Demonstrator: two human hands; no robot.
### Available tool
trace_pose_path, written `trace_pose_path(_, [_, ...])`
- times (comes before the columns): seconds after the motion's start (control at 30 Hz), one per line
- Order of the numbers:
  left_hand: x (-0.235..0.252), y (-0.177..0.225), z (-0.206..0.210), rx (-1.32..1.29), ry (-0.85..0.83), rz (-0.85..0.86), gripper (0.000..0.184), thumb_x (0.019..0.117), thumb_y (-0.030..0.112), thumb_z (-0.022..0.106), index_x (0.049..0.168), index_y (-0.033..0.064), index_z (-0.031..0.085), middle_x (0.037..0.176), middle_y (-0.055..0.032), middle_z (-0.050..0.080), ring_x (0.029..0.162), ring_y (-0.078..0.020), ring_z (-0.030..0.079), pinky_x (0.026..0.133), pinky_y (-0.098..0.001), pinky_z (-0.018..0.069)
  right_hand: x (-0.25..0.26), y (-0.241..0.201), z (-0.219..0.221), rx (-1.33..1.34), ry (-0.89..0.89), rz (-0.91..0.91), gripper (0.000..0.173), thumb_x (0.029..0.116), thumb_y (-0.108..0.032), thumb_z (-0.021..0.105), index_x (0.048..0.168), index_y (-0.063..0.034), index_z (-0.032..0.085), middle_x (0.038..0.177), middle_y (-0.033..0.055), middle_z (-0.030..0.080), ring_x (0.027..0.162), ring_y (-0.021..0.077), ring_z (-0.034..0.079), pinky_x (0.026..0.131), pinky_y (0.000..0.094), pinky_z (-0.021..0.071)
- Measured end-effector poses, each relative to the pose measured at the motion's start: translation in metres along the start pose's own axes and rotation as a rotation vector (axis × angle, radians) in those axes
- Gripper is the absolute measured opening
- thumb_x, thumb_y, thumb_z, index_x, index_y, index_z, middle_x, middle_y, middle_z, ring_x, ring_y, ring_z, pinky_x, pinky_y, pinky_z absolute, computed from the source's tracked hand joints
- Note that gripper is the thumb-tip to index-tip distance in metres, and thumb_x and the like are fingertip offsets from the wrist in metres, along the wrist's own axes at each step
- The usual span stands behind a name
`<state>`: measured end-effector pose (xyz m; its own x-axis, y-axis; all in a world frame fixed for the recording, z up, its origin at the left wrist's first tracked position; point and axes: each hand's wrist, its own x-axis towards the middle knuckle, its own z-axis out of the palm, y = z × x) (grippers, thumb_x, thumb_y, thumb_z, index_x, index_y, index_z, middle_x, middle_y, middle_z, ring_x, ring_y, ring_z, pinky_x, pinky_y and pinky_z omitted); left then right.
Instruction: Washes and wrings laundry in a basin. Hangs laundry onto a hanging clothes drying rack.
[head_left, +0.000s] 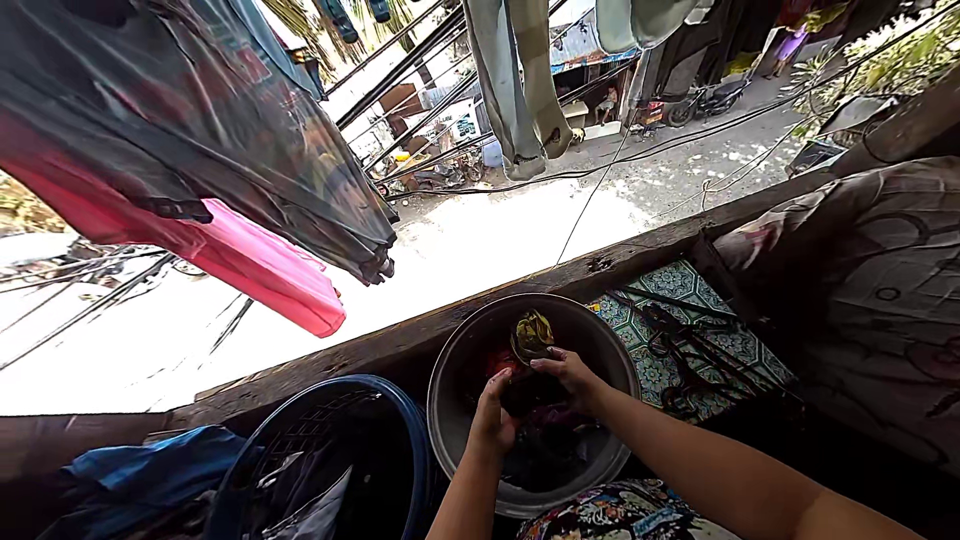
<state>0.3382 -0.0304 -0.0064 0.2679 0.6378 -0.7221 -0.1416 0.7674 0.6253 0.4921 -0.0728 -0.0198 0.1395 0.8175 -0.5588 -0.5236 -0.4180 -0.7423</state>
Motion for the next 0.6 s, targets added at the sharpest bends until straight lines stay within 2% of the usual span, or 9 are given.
trace_pose_path(0.07, [-0.003, 0.000, 0.004, -0.075, 0.004, -0.149, 0.038, 0.1051, 0.033, 0.049, 0.135, 0.0101, 0.053, 0.125, -0.0175, 0.062, 0.107, -0.0322, 0.064, 0.086, -0.0521, 0.0543, -0.006, -0.006, 0.003, -0.133, -0.034, -0.048, 0.022, 0.0895, 0.002, 0.069, 0.111, 0.0006, 0.063, 0.096, 0.0131, 0.067, 0.084, 0.0196, 0.065, 0.078, 0.0395, 0.0567])
trace_pose_path(0.17, [0.001, -0.007, 0.011, -0.049, 0.032, -0.235, 0.043, 0.1059, 0.045, 0.044, 0.133, 0.0128, 0.054, 0.118, -0.0181, 0.065, 0.102, -0.0341, 0.065, 0.080, -0.0545, 0.0546, -0.008, -0.004, -0.002, -0.431, -0.120, -0.152, 0.020, 0.0811, 0.002, 0.068, 0.100, -0.0011, 0.062, 0.098, 0.0126, 0.063, 0.089, 0.0198, 0.062, 0.079, 0.0407, 0.0540])
trace_pose_path(0.23, [0.002, -0.013, 0.012, 0.194, 0.070, -0.161, 0.041, 0.1073, 0.040, 0.045, 0.137, 0.0128, 0.053, 0.124, -0.0168, 0.063, 0.107, -0.0319, 0.063, 0.082, -0.0546, 0.0530, -0.005, -0.006, -0.009, -0.756, -0.150, -0.142, 0.034, 0.0888, -0.005, 0.070, 0.121, -0.0012, 0.060, 0.110, 0.0202, 0.065, 0.099, 0.0286, 0.064, 0.088, 0.0474, 0.0532])
trace_pose_path(0.27, [0.003, -0.016, 0.008, 0.346, 0.060, -0.106, 0.044, 0.1077, 0.035, 0.048, 0.146, 0.0137, 0.046, 0.138, -0.0180, 0.056, 0.121, -0.0343, 0.057, 0.090, -0.0599, 0.0489, -0.006, -0.009, -0.013, -0.984, -0.161, -0.096, 0.046, 0.0960, -0.014, 0.069, 0.138, -0.0044, 0.053, 0.121, 0.0235, 0.064, 0.110, 0.0343, 0.064, 0.096, 0.0519, 0.0513])
trace_pose_path(0.33, [0.003, -0.019, 0.001, 0.536, 0.052, -0.037, 0.053, 0.1052, 0.029, 0.055, 0.154, 0.0137, 0.041, 0.155, -0.0210, 0.041, 0.139, -0.0401, 0.042, 0.099, -0.0689, 0.0389, -0.013, -0.015, -0.014, -1.350, -0.172, 0.060, 0.062, 0.1074, -0.029, 0.054, 0.160, -0.0073, 0.029, 0.144, 0.0290, 0.052, 0.131, 0.0428, 0.054, 0.109, 0.0573, 0.0437])
trace_pose_path(0.4, [0.001, -0.018, 0.000, 0.556, 0.033, -0.031, 0.048, 0.1055, 0.025, 0.055, 0.151, 0.0133, 0.045, 0.157, -0.0185, 0.040, 0.142, -0.0398, 0.038, 0.100, -0.0666, 0.0377, -0.021, -0.020, -0.015, -1.492, -0.136, 0.096, 0.047, 0.1116, -0.026, 0.042, 0.147, 0.0043, 0.046, 0.142, 0.0320, 0.051, 0.134, 0.0457, 0.051, 0.111, 0.0570, 0.0419])
trace_pose_path(0.47, [0.003, -0.020, -0.002, 0.576, -0.054, -0.002, 0.040, 0.1053, 0.017, 0.054, 0.145, 0.0109, 0.051, 0.149, -0.0153, 0.051, 0.135, -0.0356, 0.048, 0.098, -0.0592, 0.0449, -0.019, -0.023, -0.020, -1.510, -0.166, 0.060, 0.039, 0.1116, -0.021, 0.040, 0.125, 0.0074, 0.062, 0.129, 0.0291, 0.060, 0.128, 0.0419, 0.056, 0.108, 0.0544, 0.0441])
trace_pose_path(0.53, [0.014, -0.031, -0.005, 0.754, -0.217, 0.121, 0.046, 0.0995, 0.009, 0.061, 0.144, 0.0086, 0.051, 0.145, -0.0157, 0.054, 0.126, -0.0297, 0.057, 0.095, -0.0492, 0.0508, -0.015, -0.029, -0.024, -1.436, -0.206, 0.026, 0.037, 0.1108, -0.022, 0.044, 0.116, 0.0053, 0.068, 0.115, 0.0257, 0.067, 0.114, 0.0382, 0.064, 0.100, 0.0537, 0.0475])
trace_pose_path(0.6, [0.024, -0.037, -0.005, 0.976, -0.315, 0.259, 0.055, 0.0924, 0.015, 0.070, 0.145, 0.0088, 0.053, 0.144, -0.0163, 0.057, 0.128, -0.0258, 0.059, 0.105, -0.0442, 0.0492, -0.016, -0.038, -0.023, -1.311, -0.231, -0.033, 0.038, 0.1108, -0.025, 0.045, 0.107, 0.0040, 0.070, 0.100, 0.0217, 0.068, 0.097, 0.0329, 0.065, 0.089, 0.0509, 0.0489])
